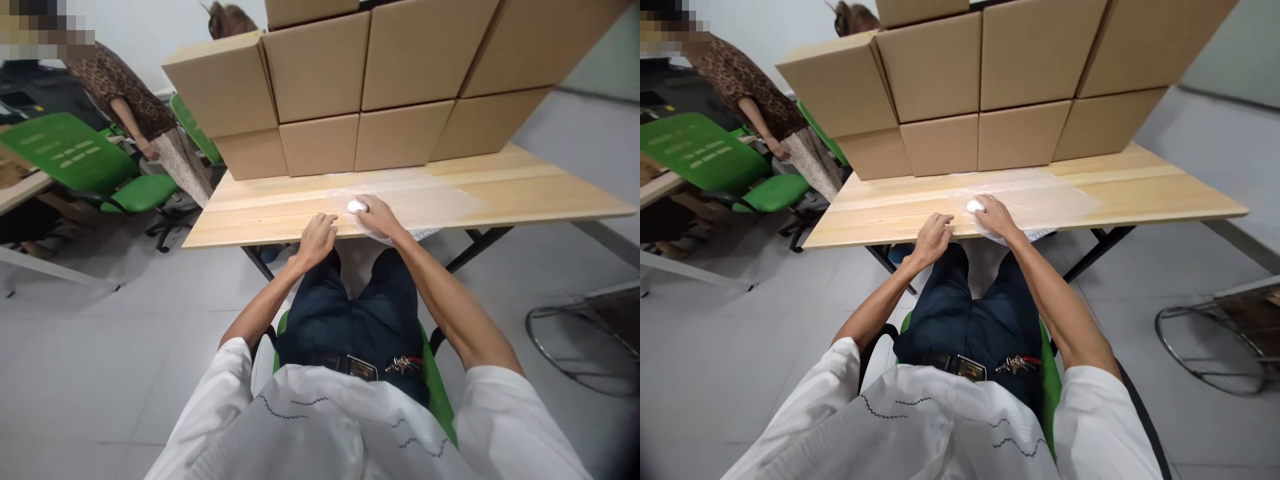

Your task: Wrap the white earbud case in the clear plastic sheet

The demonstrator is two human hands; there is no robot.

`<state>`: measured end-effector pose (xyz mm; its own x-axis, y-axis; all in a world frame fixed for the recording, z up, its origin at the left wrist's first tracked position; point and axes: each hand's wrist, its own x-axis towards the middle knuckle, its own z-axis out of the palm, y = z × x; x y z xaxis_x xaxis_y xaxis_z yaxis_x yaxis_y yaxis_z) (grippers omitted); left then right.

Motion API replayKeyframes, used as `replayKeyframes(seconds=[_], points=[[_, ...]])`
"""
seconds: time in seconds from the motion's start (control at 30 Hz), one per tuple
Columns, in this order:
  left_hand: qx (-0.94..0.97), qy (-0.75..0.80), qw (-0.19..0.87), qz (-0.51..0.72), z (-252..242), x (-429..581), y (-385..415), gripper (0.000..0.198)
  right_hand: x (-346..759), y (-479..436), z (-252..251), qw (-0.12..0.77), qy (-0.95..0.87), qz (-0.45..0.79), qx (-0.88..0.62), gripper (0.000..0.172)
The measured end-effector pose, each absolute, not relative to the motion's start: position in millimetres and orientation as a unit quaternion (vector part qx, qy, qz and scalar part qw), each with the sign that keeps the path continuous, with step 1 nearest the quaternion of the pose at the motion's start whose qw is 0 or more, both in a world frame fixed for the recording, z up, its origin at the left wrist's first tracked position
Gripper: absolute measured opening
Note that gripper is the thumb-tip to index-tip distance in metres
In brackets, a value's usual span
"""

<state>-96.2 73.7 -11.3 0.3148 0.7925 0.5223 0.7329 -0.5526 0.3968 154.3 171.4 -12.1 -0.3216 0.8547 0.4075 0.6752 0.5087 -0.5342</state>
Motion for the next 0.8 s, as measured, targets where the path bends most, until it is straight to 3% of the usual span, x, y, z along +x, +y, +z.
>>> replayKeyframes(seconds=[0.1,0.3,0.5,0.8], points=[[0.829,0.481,0.009,0.285,-2,-92,90,0.037,153,172,-14,0.332,-0.805,0.123,-0.476,0.064],[0.844,0.502,0.044,0.184,8,-77,113,0.049,148,169,-13,0.313,-0.781,0.079,-0.535,0.06],[0.857,0.486,0.071,0.154,15,-60,119,0.053,145,162,-12,0.303,-0.746,0.052,-0.591,0.049],[0.864,0.472,0.08,0.153,13,-54,117,0.046,154,161,-6,0.284,-0.749,0.066,-0.596,0.05]])
